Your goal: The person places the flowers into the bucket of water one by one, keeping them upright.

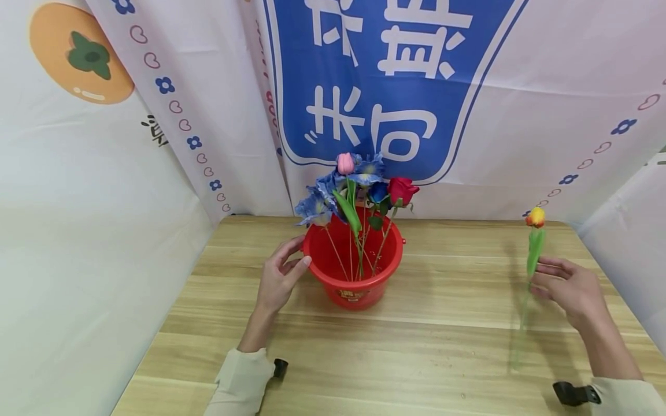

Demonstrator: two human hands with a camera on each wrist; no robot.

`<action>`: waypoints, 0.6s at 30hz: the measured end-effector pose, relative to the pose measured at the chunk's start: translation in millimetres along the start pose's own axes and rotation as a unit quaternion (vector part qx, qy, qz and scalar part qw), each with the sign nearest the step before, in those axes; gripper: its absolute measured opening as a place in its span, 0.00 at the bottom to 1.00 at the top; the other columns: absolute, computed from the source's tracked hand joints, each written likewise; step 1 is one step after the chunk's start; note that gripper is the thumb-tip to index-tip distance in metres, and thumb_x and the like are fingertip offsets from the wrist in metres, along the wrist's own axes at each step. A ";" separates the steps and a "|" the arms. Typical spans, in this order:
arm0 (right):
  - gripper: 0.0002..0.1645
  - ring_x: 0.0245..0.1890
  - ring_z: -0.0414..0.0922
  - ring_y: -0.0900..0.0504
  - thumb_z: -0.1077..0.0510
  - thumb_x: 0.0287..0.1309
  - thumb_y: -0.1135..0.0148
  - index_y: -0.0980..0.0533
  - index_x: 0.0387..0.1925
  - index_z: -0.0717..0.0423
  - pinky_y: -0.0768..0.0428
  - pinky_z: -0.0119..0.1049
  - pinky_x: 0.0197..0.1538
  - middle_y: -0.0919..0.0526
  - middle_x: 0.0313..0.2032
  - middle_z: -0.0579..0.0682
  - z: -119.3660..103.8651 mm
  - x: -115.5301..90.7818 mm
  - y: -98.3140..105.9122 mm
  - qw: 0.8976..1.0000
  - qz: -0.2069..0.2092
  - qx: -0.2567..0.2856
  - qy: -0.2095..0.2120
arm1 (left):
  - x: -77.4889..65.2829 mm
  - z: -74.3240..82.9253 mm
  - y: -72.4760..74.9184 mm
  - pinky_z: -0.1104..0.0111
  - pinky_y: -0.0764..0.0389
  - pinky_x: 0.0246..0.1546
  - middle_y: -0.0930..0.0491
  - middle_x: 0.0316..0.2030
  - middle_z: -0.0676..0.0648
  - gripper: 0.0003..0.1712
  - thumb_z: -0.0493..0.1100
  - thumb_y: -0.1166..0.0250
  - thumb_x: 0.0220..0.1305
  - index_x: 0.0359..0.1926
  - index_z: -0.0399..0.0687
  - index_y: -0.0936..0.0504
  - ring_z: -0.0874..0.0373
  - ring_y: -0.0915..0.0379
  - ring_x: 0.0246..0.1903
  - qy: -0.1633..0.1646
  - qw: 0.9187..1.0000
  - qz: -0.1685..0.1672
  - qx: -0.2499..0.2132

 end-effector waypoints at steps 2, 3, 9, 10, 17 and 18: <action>0.23 0.36 0.32 0.10 0.66 0.70 0.33 0.28 0.62 0.56 0.09 0.31 0.43 0.15 0.37 0.25 -7.1 -1.3 -4.7 0.999 -0.003 0.042 0.008 | 0.2 -0.5 -0.1 0.74 0.14 0.56 0.21 0.68 0.37 0.27 0.34 0.32 0.72 0.70 0.37 0.21 0.60 0.23 0.64 -0.001 1.000 0.000 0.001; 0.23 0.36 0.32 0.10 0.67 0.70 0.32 0.28 0.61 0.55 0.09 0.31 0.42 0.15 0.38 0.26 -10.7 -1.7 -7.6 0.998 -0.006 0.066 0.011 | 0.2 -0.5 -0.2 0.74 0.14 0.56 0.21 0.68 0.37 0.27 0.34 0.32 0.72 0.70 0.37 0.21 0.60 0.23 0.64 -0.001 1.000 0.000 0.001; 0.24 0.37 0.35 0.09 0.70 0.66 0.29 0.28 0.57 0.53 0.09 0.31 0.43 0.13 0.41 0.34 -34.7 -1.9 -26.7 0.986 -0.020 0.163 0.036 | -0.1 -0.1 0.3 0.73 0.14 0.56 0.20 0.68 0.38 0.27 0.35 0.31 0.71 0.70 0.37 0.21 0.60 0.22 0.64 0.002 1.000 0.003 0.002; 0.25 0.38 0.35 0.09 0.70 0.65 0.29 0.28 0.57 0.53 0.09 0.31 0.43 0.13 0.41 0.35 -39.1 -1.9 -29.8 0.984 -0.022 0.172 0.041 | -0.2 -0.1 0.4 0.73 0.14 0.56 0.20 0.68 0.38 0.27 0.35 0.31 0.71 0.70 0.38 0.21 0.60 0.22 0.64 0.002 1.000 0.003 0.003; 0.26 0.39 0.36 0.09 0.70 0.65 0.28 0.28 0.59 0.53 0.09 0.31 0.45 0.13 0.45 0.40 -70.8 -3.7 -49.1 0.976 -0.028 0.204 0.075 | -0.2 -0.3 0.4 0.74 0.14 0.56 0.21 0.68 0.38 0.28 0.35 0.31 0.71 0.70 0.38 0.21 0.62 0.22 0.64 0.002 1.000 0.001 0.007; 0.26 0.40 0.36 0.09 0.70 0.65 0.28 0.28 0.59 0.53 0.09 0.31 0.45 0.14 0.46 0.40 -75.7 -4.2 -51.6 0.974 -0.029 0.208 0.081 | -0.1 -0.3 0.4 0.73 0.14 0.56 0.21 0.68 0.38 0.28 0.35 0.32 0.71 0.70 0.38 0.21 0.62 0.22 0.64 0.002 1.000 0.000 0.007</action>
Point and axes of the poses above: each hand's wrist, its own x-axis towards the middle knuckle, its own y-axis out of the back of the hand, z = x × y, the point moved 10 cm from there along x, towards the middle knuckle
